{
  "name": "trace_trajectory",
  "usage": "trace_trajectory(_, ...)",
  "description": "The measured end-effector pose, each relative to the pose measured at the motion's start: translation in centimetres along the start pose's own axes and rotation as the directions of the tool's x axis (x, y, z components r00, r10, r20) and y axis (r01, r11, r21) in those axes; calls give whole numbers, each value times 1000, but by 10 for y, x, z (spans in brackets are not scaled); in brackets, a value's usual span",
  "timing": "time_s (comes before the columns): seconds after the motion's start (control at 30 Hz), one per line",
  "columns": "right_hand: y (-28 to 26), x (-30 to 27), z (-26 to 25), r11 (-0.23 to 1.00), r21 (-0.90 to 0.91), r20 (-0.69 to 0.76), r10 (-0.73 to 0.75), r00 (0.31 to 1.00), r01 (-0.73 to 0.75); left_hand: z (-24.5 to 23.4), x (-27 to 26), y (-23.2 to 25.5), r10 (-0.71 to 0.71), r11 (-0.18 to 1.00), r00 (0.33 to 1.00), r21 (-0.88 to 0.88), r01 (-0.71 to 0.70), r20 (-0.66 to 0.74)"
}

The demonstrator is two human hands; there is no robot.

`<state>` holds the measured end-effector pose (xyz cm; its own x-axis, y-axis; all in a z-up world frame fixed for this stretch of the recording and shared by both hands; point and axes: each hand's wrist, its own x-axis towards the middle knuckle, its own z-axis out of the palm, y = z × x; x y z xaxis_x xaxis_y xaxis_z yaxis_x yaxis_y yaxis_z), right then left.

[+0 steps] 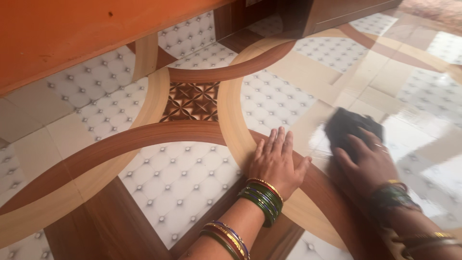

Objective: The person wipes the tiled floor with a dark cloth, moving across different sections and periodically shifting plastic chairs to reach the floor underneath.

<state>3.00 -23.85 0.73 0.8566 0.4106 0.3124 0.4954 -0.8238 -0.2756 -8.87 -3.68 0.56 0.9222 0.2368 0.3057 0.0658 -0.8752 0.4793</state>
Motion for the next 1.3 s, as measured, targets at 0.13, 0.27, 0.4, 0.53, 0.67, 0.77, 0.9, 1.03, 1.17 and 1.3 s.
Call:
trace_trajectory(0.13,49,-36,-14,975,-79,-26,206,978,-208,4,-9,19,37,999,993,-34,-33,110)
trace_trajectory(0.27,51,-72,-11,939,-169,-150,276,949,-300,7,-26,31,75,995,982,-78,-62,172)
trace_trajectory(0.4,7,-99,9,935,-171,-194,279,941,-312,5,-46,39,101,992,978,-89,-86,185)
trace_trajectory(0.53,-30,-106,38,963,-196,-139,161,977,-187,-1,-63,39,121,991,980,-84,-108,159)
trace_trajectory(0.67,-58,-105,60,988,-152,-103,18,995,-33,-22,-75,23,99,993,981,-84,-86,168)
trace_trajectory(0.77,-90,-109,59,989,-149,-60,-16,998,7,-48,-88,4,21,997,980,-74,-7,199)
trace_trajectory(0.9,-119,-123,45,986,-164,-38,-39,998,33,-77,-108,-19,-47,994,972,-88,68,230)
trace_trajectory(1.03,-126,-130,44,982,-186,31,-9,999,15,-87,-114,-30,-50,989,977,-125,78,209)
trace_trajectory(1.17,-126,-130,46,979,-181,-16,-101,995,97,-91,-113,-31,-21,990,986,-136,45,168)
trace_trajectory(1.3,-116,-112,43,976,-137,14,-171,985,172,-90,-118,-35,-37,988,986,-142,61,161)
